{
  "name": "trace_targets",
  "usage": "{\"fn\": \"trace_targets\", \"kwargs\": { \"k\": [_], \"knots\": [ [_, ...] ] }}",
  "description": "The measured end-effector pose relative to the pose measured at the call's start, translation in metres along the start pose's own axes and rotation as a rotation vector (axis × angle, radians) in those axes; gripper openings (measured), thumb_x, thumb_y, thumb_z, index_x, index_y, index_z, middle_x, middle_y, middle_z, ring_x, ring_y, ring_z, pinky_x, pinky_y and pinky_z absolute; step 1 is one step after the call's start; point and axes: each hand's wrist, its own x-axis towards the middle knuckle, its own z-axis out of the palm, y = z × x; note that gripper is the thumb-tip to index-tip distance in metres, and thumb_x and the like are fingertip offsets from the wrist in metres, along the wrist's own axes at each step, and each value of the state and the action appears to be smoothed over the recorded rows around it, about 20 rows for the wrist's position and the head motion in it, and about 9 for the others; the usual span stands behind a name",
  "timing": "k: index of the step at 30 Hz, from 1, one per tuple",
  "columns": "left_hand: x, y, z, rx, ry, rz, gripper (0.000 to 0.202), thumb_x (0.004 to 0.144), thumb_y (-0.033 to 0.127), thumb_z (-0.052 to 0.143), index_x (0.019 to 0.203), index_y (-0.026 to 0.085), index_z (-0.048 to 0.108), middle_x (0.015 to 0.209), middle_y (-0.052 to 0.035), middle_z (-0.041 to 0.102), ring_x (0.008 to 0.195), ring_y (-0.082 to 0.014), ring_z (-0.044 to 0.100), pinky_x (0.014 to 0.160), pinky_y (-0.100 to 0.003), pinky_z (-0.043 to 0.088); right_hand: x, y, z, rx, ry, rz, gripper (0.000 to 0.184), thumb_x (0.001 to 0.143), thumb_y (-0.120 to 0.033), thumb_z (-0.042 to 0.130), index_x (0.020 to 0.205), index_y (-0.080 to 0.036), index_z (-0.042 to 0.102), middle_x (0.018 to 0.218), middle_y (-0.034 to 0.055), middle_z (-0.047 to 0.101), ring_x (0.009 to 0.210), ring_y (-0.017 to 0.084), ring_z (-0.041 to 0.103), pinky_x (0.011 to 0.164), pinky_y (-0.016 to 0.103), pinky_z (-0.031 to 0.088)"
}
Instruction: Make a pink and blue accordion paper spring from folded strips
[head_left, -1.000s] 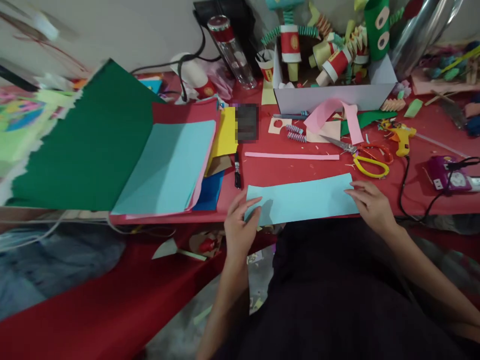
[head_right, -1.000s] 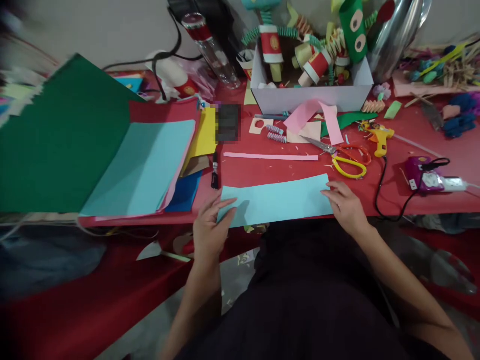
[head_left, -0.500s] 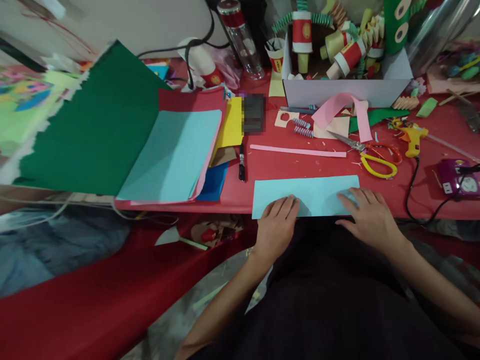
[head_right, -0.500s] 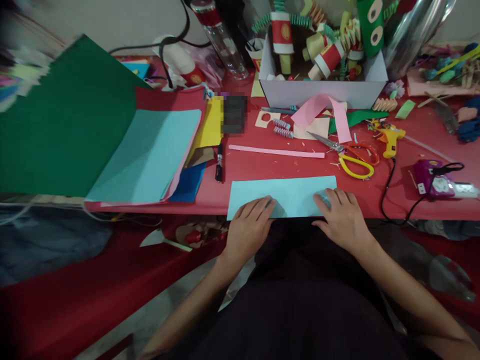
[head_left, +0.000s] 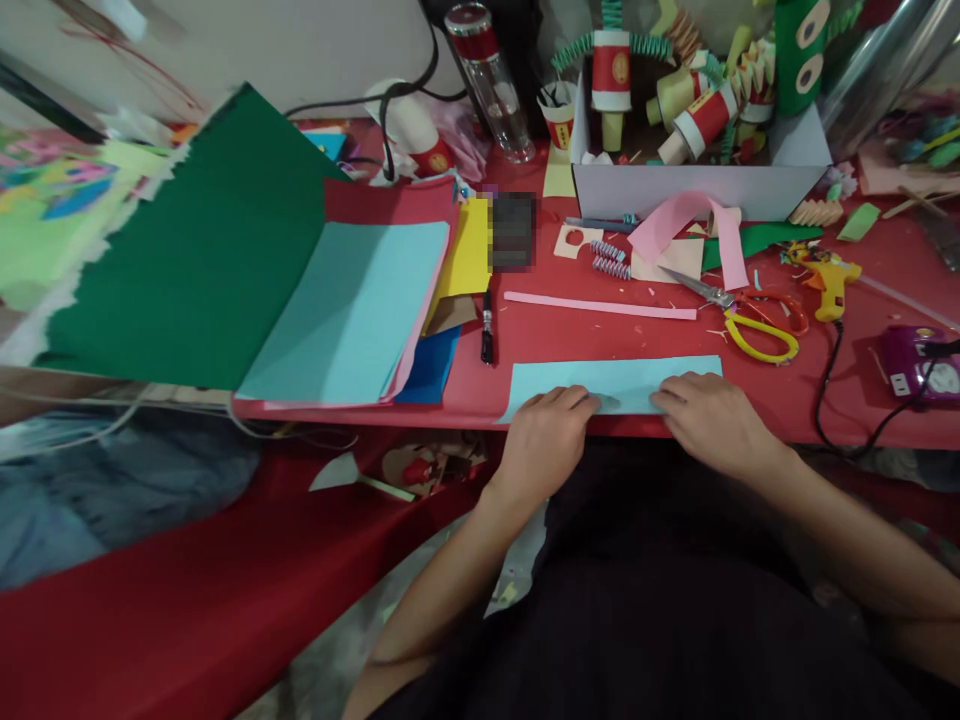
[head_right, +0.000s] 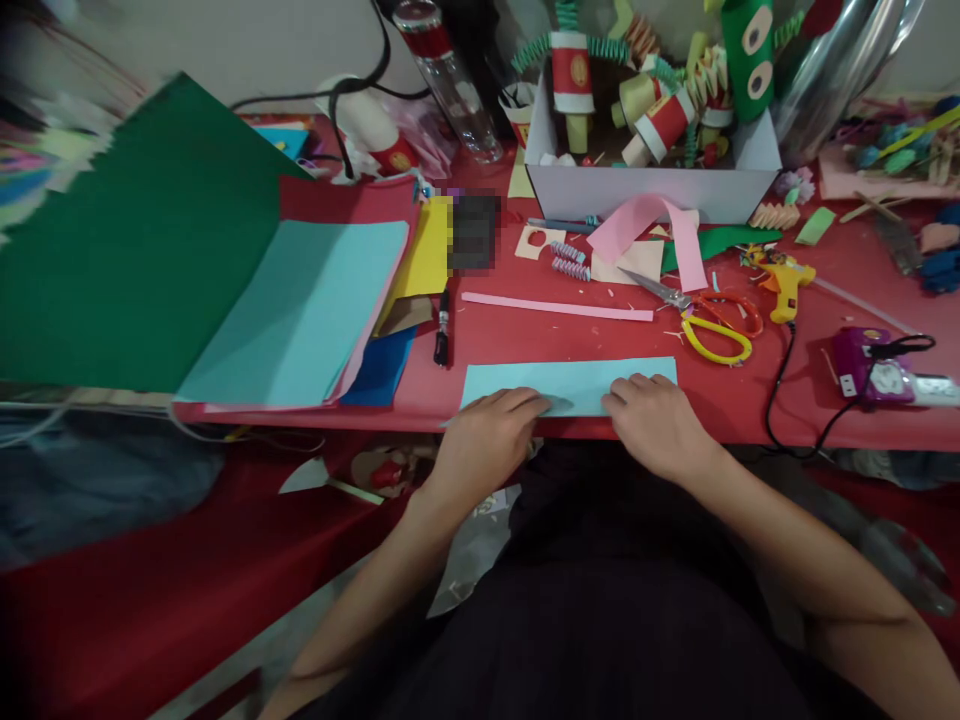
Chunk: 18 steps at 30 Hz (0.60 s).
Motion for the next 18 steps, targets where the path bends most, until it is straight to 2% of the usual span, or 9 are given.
{"fn": "trace_targets", "kwargs": {
  "k": [5,10,18],
  "knots": [
    [0.021,-0.016,-0.015,-0.017,-0.176,-0.192,0.028,0.09,0.026,0.043,0.095,0.021,0.07,0.102,-0.007,0.071,0.092,-0.0246,0.067,0.071,-0.033,0.05,0.016,0.034,-0.007,0.125,-0.101,0.165,0.022,0.091,-0.024,0.047,0.087,-0.019,0.068,0.084,0.0054,0.07,0.074,0.019,0.061,0.058,0.028,0.031],
    [0.041,-0.03,-0.024,0.022,-0.343,-0.332,0.034,0.086,0.043,0.051,0.107,0.021,0.068,0.102,-0.0098,0.073,0.099,-0.0296,0.066,0.075,-0.035,0.049,0.029,0.054,-0.007,0.21,-0.162,0.253,0.02,0.087,-0.034,0.056,0.084,-0.019,0.068,0.079,0.0053,0.07,0.072,0.019,0.061,0.058,0.028,0.032],
    [0.046,-0.038,-0.026,-0.024,-0.369,-0.321,0.038,0.081,0.047,0.055,0.106,0.022,0.068,0.108,-0.009,0.072,0.104,-0.0287,0.064,0.076,-0.032,0.048,0.017,0.056,0.008,0.271,-0.062,0.241,0.02,0.085,-0.033,0.057,0.092,-0.02,0.072,0.09,0.0066,0.072,0.081,0.022,0.064,0.066,0.031,0.041]
  ]
}}
